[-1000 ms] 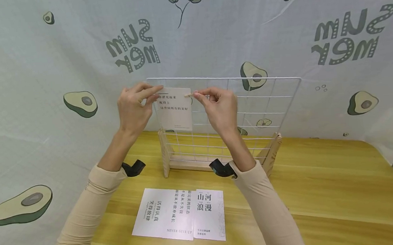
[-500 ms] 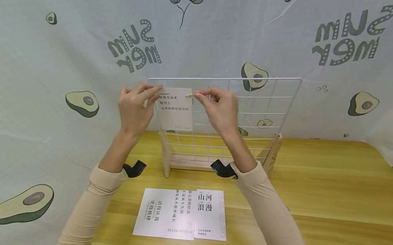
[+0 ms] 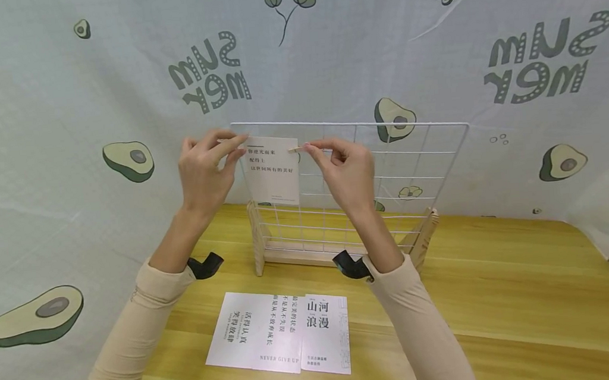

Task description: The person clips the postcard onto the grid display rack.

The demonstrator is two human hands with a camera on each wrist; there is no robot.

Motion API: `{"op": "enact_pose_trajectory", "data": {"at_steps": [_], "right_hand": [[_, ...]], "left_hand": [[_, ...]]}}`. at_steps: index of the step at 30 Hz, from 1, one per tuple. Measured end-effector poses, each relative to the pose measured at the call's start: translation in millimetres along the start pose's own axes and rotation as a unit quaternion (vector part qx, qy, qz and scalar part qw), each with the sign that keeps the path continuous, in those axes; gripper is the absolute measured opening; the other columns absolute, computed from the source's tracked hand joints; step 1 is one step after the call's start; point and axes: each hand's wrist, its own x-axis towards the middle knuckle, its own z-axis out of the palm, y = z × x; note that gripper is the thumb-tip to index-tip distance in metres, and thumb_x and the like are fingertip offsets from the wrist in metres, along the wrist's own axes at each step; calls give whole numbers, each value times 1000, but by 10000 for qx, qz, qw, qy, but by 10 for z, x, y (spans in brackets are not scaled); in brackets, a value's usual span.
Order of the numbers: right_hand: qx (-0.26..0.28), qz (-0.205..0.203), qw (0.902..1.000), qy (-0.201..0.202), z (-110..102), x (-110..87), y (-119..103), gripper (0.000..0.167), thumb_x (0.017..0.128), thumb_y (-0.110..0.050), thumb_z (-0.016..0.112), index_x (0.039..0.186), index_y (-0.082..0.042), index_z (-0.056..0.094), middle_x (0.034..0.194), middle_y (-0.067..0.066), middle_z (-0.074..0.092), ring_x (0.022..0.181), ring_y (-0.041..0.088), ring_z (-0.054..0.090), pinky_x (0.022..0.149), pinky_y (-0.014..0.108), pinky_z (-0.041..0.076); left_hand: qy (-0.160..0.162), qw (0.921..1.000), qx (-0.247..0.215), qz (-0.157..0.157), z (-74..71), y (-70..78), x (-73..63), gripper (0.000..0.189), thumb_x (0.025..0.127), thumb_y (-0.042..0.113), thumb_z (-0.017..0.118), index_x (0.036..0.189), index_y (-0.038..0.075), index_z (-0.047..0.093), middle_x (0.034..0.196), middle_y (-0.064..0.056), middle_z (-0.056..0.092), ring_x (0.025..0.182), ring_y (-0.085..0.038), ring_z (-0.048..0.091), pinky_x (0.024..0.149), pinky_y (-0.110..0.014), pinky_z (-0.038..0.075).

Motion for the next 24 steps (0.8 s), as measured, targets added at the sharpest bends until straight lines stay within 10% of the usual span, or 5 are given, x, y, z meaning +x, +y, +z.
{"op": "enact_pose_trajectory", "data": {"at_steps": [11, 24], "right_hand": [[132, -476, 9981, 363, -297, -227, 65, 14, 89, -10, 82, 101, -3, 83, 53, -6, 28, 49, 2, 20, 50, 24, 16], [-727, 1064, 9917, -30, -791, -957, 500, 19, 91, -14, 81, 108, -6, 82, 55, -5, 34, 49, 2, 23, 47, 27, 22]], "left_hand": [[50, 9984, -552, -116, -67, 10, -276, 23, 84, 7, 84, 107, 5, 82, 101, -15, 74, 74, -30, 69, 73, -43, 34], [-481, 9912, -1061, -623, 23, 121, -1034, 25, 77, 7, 88, 101, 5, 83, 98, -12, 75, 67, -25, 66, 74, -39, 37]]}}
